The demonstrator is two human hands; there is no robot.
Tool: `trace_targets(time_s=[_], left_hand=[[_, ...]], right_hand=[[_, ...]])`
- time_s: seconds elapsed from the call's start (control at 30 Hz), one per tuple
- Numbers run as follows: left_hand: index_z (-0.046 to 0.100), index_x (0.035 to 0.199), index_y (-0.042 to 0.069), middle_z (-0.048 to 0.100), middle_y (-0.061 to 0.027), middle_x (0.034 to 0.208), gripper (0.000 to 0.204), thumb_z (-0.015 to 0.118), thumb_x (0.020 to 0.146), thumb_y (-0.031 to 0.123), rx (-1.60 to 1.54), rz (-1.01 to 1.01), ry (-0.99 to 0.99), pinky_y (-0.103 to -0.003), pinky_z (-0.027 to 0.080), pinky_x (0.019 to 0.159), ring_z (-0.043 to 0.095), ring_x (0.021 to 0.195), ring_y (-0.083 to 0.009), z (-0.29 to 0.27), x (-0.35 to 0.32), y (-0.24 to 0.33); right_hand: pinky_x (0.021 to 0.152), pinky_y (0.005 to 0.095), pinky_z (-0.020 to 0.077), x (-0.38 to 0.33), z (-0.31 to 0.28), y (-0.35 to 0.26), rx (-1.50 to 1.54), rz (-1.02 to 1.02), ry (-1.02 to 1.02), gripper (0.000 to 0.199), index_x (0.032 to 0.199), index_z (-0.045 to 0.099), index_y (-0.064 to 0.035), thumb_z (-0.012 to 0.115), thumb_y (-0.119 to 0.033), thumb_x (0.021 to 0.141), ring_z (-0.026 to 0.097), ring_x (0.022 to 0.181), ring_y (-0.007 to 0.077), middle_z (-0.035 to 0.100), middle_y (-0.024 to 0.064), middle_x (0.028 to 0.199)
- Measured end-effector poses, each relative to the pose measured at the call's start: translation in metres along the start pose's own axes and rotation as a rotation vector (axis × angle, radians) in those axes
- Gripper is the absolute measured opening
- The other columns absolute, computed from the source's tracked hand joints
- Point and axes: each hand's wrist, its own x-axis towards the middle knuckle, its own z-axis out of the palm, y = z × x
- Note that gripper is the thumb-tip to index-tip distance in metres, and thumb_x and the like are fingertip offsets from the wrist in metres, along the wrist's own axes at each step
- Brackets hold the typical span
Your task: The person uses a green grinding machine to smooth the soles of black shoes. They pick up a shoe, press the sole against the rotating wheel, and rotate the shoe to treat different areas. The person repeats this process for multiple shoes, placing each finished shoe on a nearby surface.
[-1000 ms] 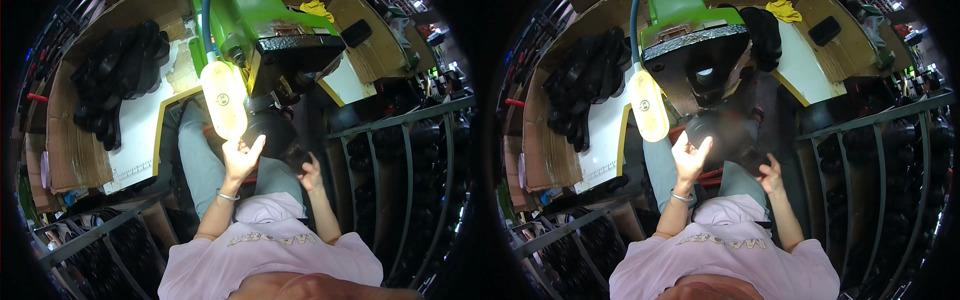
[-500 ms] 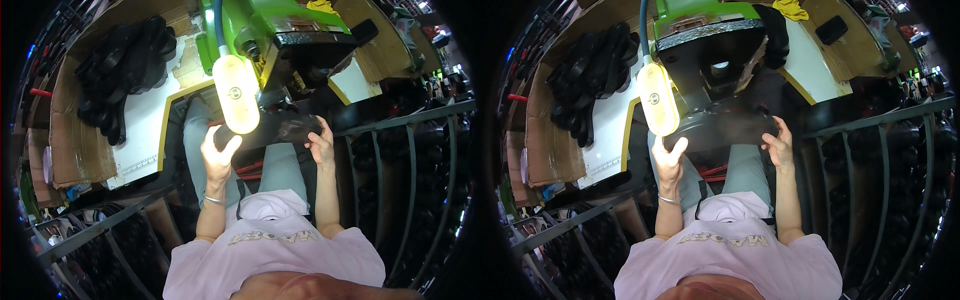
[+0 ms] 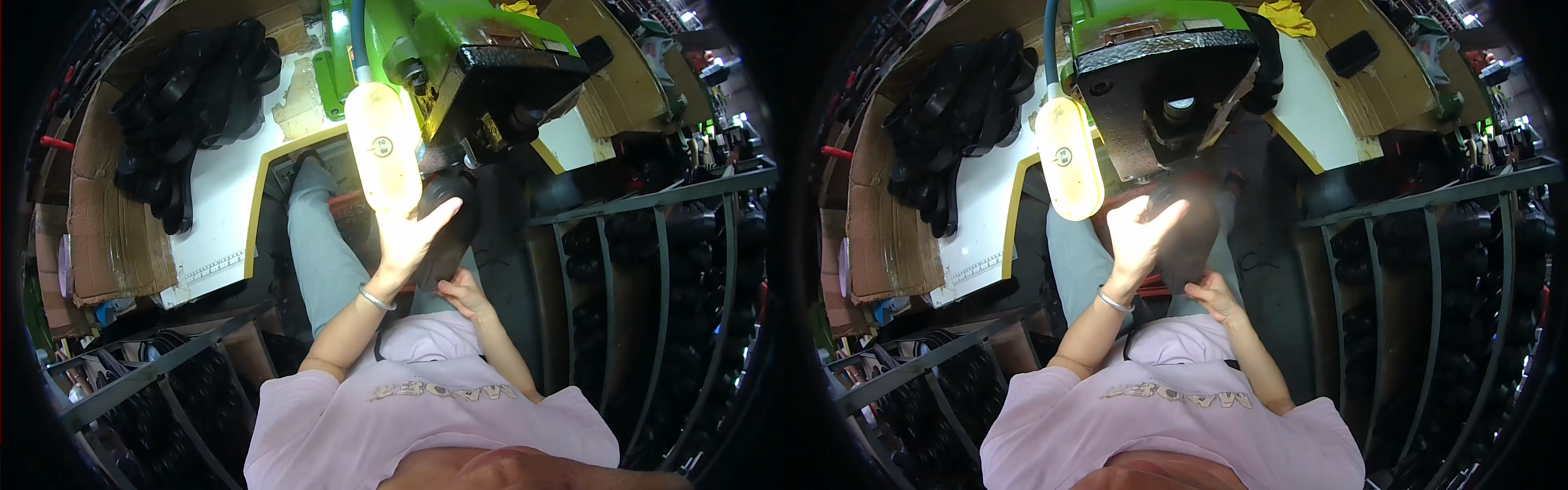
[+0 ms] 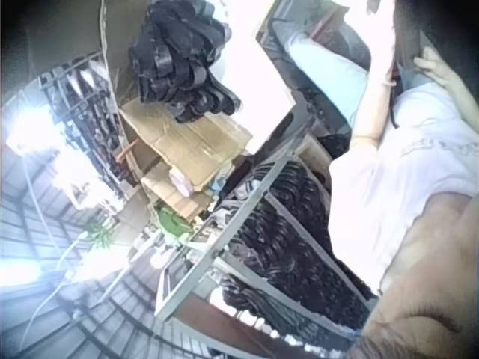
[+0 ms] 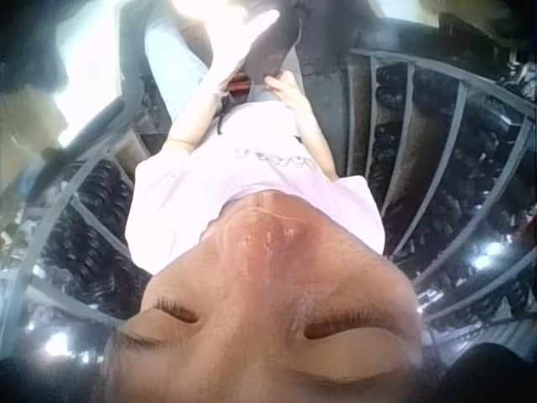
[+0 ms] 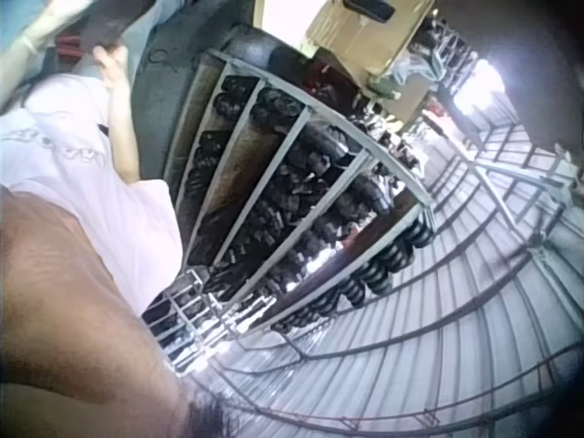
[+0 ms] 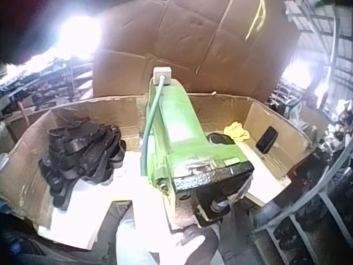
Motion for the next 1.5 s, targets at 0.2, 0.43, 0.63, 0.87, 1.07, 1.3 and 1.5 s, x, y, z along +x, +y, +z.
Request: trace_targets(time_s=[0.2,0.43,0.63,0.87,1.07,1.3,1.5], left_hand=[[0.071,0.083,-0.003,0.065,0.0001,0.072,0.009,0.076,0.080,0.003,0.192,0.126,0.067,-0.020,0.043,0.056,0.052,0.062,-0.0030,0.000,0.008,-0.005],[0.068,0.098,-0.006,0.068,-0.0059,0.087,0.016,0.071,0.083,-0.005,-0.239,-0.062,0.127,-0.022,0.050,0.071,0.060,0.075,-0.0086,-0.014,-0.017,-0.001],[0.063,0.097,-0.003,0.066,-0.0056,0.091,0.016,0.070,0.083,-0.004,-0.337,-0.086,0.049,-0.023,0.050,0.075,0.061,0.079,-0.0091,-0.031,-0.011,-0.003],[0.062,0.084,0.000,0.062,-0.0013,0.081,0.013,0.072,0.080,-0.007,-0.136,0.068,0.027,-0.022,0.047,0.070,0.057,0.074,-0.0071,-0.012,0.008,0.006],[0.063,0.087,0.000,0.062,-0.0013,0.082,0.013,0.072,0.080,-0.006,-0.050,0.088,0.029,-0.022,0.047,0.072,0.057,0.076,-0.0073,-0.030,0.003,-0.028],[0.065,0.098,-0.003,0.065,-0.0040,0.091,0.018,0.072,0.081,-0.004,-0.216,0.021,-0.012,-0.024,0.048,0.078,0.060,0.082,-0.0103,-0.045,-0.002,0.004],[0.065,0.109,-0.008,0.068,-0.0088,0.100,0.026,0.070,0.084,-0.002,-0.235,0.013,-0.053,-0.028,0.050,0.085,0.063,0.091,-0.0144,-0.063,-0.006,0.001]], right_hand=[[0.095,0.0407,0.0505,-0.007,0.025,0.008,0.071,-0.005,-0.033,0.055,0.129,0.048,0.0003,0.074,-0.004,0.082,0.060,0.112,0.0228,0.059,0.0118,0.123],[0.065,0.0339,0.0549,-0.035,0.007,-0.042,0.217,-0.312,0.225,0.055,0.130,0.047,-0.0069,0.071,-0.007,0.081,0.063,0.098,0.0224,0.060,0.0097,0.116],[0.049,0.0235,0.0476,-0.024,-0.003,-0.123,-0.025,-0.660,0.320,0.055,0.128,0.049,-0.0079,0.074,-0.009,0.080,0.063,0.083,0.0152,0.061,0.0056,0.111],[0.048,0.0178,0.0432,-0.013,0.001,-0.205,-0.333,-0.757,0.359,0.056,0.129,0.050,-0.0012,0.073,-0.012,0.079,0.062,0.076,0.0089,0.063,0.0056,0.108],[0.043,0.0145,0.0395,-0.004,0.030,-0.248,-0.485,-0.751,0.287,0.054,0.126,0.055,0.0020,0.075,-0.012,0.077,0.061,0.075,0.0065,0.062,0.0068,0.110],[0.044,0.0149,0.0392,0.007,0.052,-0.247,-0.521,-0.706,0.256,0.057,0.126,0.055,0.0027,0.077,-0.010,0.075,0.060,0.077,0.0074,0.062,0.0087,0.113],[0.045,0.0147,0.0394,0.010,0.068,-0.237,-0.524,-0.731,0.250,0.059,0.126,0.056,0.0026,0.078,-0.009,0.073,0.060,0.080,0.0072,0.061,0.0095,0.115]])
